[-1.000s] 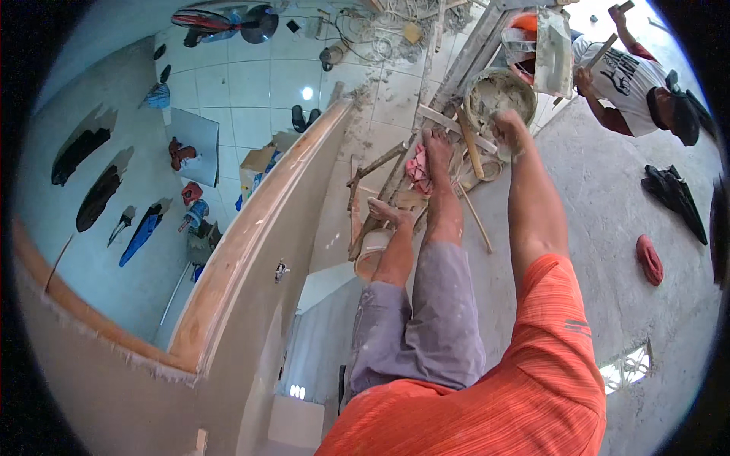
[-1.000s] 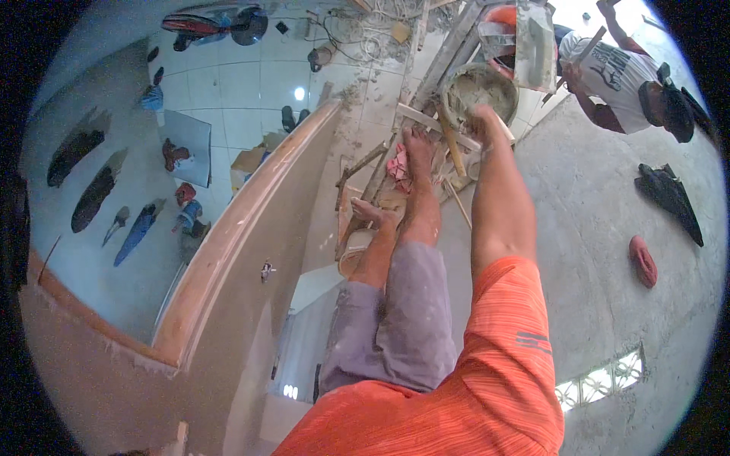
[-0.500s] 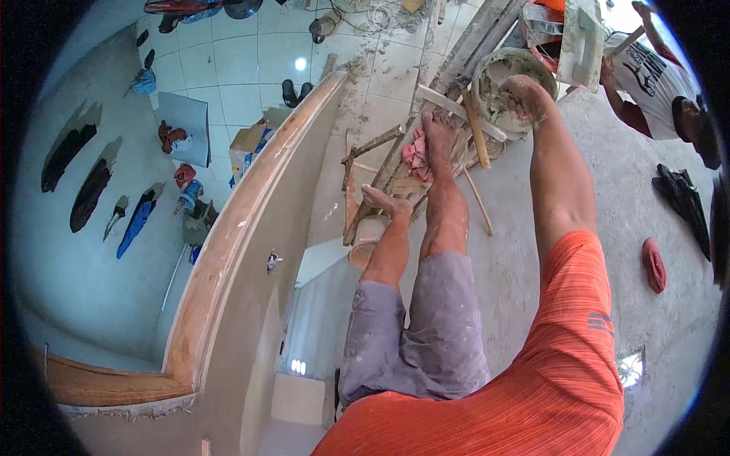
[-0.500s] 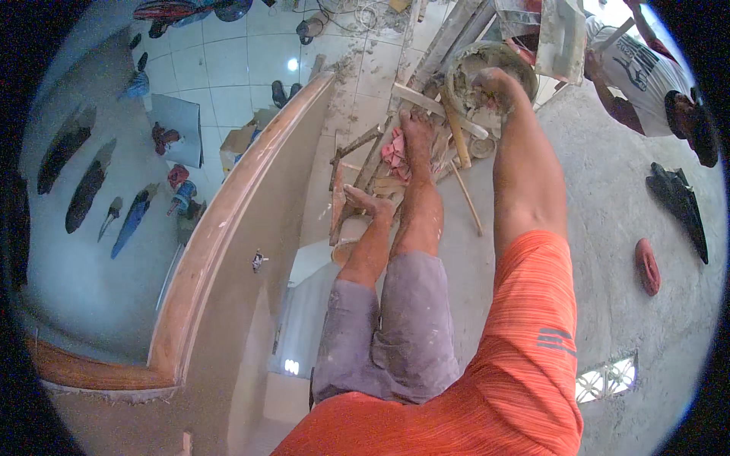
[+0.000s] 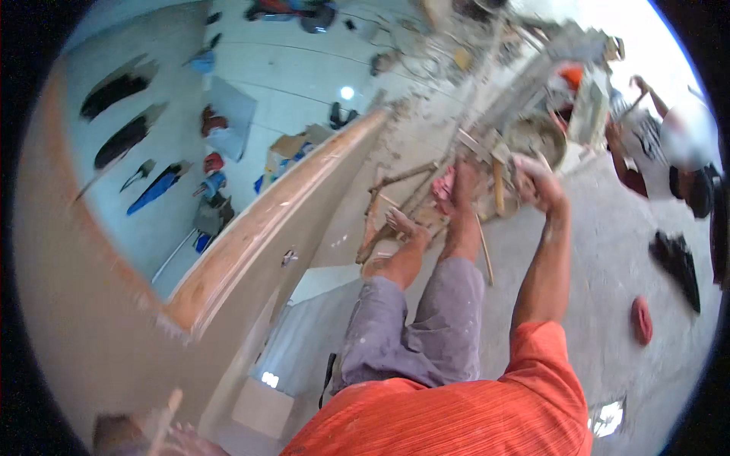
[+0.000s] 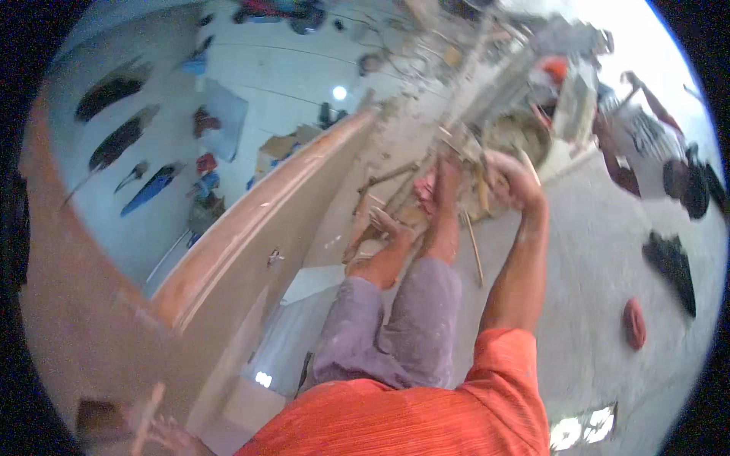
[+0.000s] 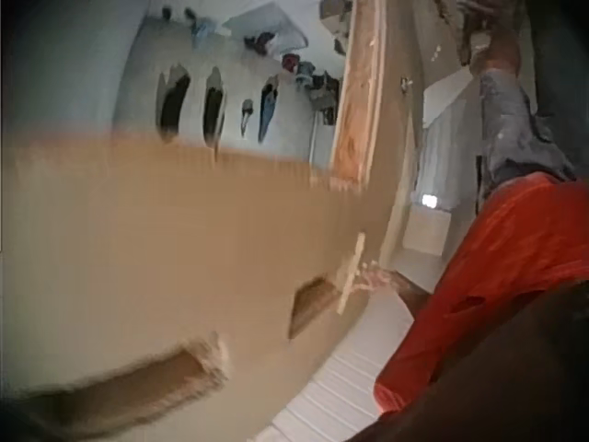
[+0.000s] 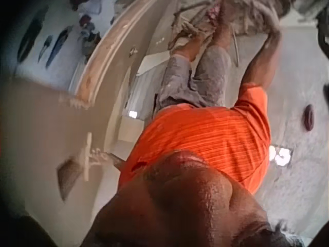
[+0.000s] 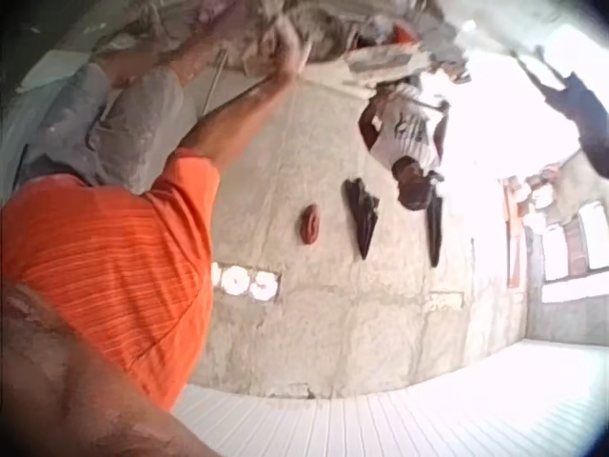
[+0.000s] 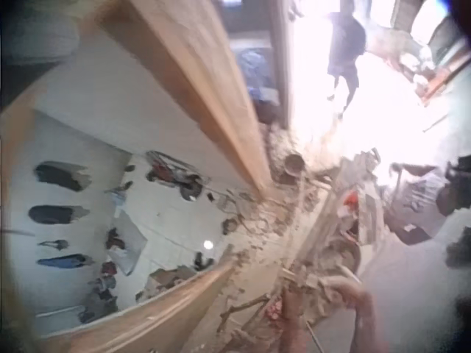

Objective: The person prepares a hole in a ceiling by scraping the edges with a putty knife, then hammers a wooden support into place over the opening, and applies plaster to fill the gap using a putty knife.

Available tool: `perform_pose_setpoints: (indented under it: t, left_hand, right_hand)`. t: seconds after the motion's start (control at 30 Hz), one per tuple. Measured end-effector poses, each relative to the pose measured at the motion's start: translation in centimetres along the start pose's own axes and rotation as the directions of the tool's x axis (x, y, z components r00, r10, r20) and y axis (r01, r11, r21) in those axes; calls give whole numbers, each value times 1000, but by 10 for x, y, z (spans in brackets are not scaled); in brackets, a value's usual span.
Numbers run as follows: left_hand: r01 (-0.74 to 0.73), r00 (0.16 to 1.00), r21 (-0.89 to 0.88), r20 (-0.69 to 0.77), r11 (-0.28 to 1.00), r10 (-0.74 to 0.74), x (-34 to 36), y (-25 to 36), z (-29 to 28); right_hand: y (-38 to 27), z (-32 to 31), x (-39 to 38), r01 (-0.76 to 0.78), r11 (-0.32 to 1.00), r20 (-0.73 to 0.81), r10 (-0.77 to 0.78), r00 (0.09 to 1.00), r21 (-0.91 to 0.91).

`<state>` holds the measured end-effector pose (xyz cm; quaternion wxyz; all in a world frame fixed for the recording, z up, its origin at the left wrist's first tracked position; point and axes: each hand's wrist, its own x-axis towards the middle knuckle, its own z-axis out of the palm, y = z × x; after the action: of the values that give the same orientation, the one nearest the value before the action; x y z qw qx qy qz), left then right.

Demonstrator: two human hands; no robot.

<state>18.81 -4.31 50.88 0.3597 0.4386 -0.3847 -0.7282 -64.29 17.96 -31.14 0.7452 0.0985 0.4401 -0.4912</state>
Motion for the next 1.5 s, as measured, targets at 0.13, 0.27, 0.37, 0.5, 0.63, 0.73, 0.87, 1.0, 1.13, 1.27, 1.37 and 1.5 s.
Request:
perform_pose_setpoints:
  t: [0.13,0.27,0.37,0.5,0.63,0.73,0.87,1.0,1.13,1.27,1.37,1.5]
  left_hand:
    - [-281,947,168,-113,945,302,-41,-78,-40]
    - [291,281,952,-182,97,942,85,-130,67]
    - [420,260,871,156,-257,953,105,-131,76]
    - [374,254,843,307,-386,917,97,-133,80]
    - [369,314,859,245,-355,917,86,-133,68]
    - [369,318,859,242,-355,917,89,-131,62]
    - [272,303,910,227,-312,926,96,-134,55]
    - [248,312,904,265,-347,912,96,-132,49]
    - [254,362,870,320,-423,876,88,-129,41]
    - [184,319,912,297,-367,900,92,-129,39]
    - [187,333,906,305,-379,892,94,-132,37]
    - [158,340,921,287,-355,896,92,-131,37]
  right_hand:
    - [-20,170,-76,17,999,-81,-21,997,-49]
    - [-23,310,-147,255,935,195,-210,958,-248]
    - [-17,410,-187,634,585,518,-383,765,-506]
    - [4,596,-281,475,767,677,-73,732,-431]
    - [32,741,-347,451,687,669,70,740,-571]
    - [55,802,-358,487,639,630,-4,777,-596]
    - [75,841,-350,730,346,739,-136,660,-589]
    - [83,859,-347,779,148,761,-166,627,-610]
    - [91,868,-345,778,126,755,-188,628,-616]
    - [97,882,-355,758,96,745,-144,652,-645]
    - [103,885,-356,756,134,742,-145,655,-641]
    - [102,881,-366,781,163,775,-115,622,-603]
